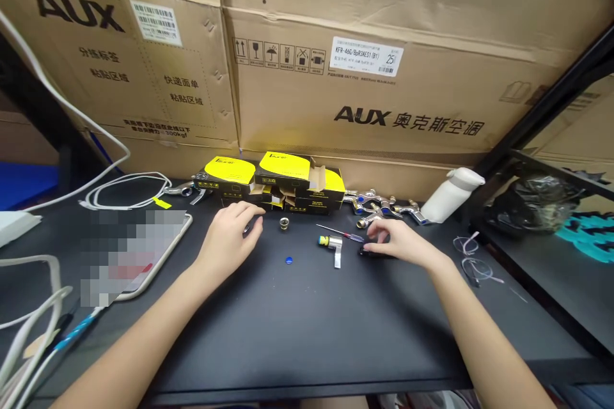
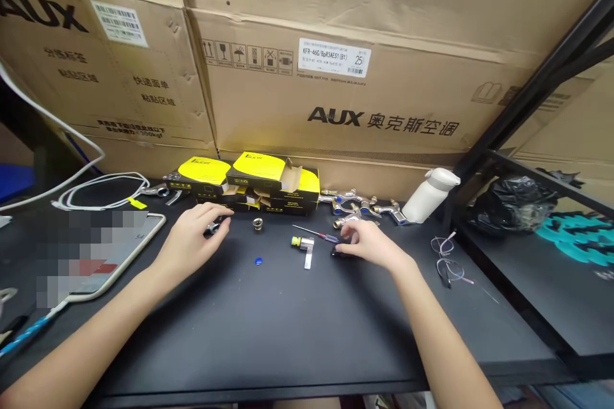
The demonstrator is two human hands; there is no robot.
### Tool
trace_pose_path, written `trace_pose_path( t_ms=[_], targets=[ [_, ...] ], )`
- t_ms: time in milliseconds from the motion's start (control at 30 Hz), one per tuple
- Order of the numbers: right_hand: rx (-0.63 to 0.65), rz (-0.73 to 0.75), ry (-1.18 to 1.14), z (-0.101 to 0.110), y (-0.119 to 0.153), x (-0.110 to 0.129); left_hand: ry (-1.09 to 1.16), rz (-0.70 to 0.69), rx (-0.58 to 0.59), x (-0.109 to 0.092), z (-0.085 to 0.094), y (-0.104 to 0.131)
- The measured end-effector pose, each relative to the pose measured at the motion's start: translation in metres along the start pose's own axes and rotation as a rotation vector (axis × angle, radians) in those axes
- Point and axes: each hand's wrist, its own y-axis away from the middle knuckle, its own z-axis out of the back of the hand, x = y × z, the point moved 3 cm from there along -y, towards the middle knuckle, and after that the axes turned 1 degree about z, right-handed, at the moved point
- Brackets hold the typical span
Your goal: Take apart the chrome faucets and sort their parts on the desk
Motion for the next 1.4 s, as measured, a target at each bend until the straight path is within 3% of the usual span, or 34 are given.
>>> trace_pose_path(
  t_ms=[100,200,467,567,700,833,1000,1167,1400],
  targets=[
    [0.100,-0.047,-0.023,0.004,0.004,-0.007,0.000,-0.008,0.003,-0.001,-0.001,0.000],
    [0.120,-0.105,-0.017,0.006,0.006,-0.013,0.002,-0.020,0.011,-0.001,-0.002,0.000],
    [-0.015,-0.271,0.163,0.019,0.010,-0.046,0.010,-0.024,0.018,-0.001,-0.003,0.000],
    [-0.067,-0.298,0.227,0.023,0.010,-0.047,0.047,-0.024,0.030,-0.003,-0.006,0.001],
    [-0.247,-0.076,0.179,0.016,0.004,-0.012,0.195,-0.050,0.077,-0.018,-0.015,0.003],
    [-0.207,0.165,0.042,-0.011,-0.002,0.022,0.246,-0.211,0.298,-0.056,-0.037,-0.003],
    [-0.273,0.204,0.159,-0.026,-0.006,0.021,0.163,-0.391,0.437,-0.097,-0.071,-0.024],
    [-0.267,0.201,0.212,-0.029,-0.010,0.014,0.102,-0.371,0.449,-0.101,-0.088,-0.035],
    [-0.217,0.148,0.175,-0.042,-0.015,0.010,-0.177,-0.181,0.356,-0.095,-0.084,-0.036]
  ],
)
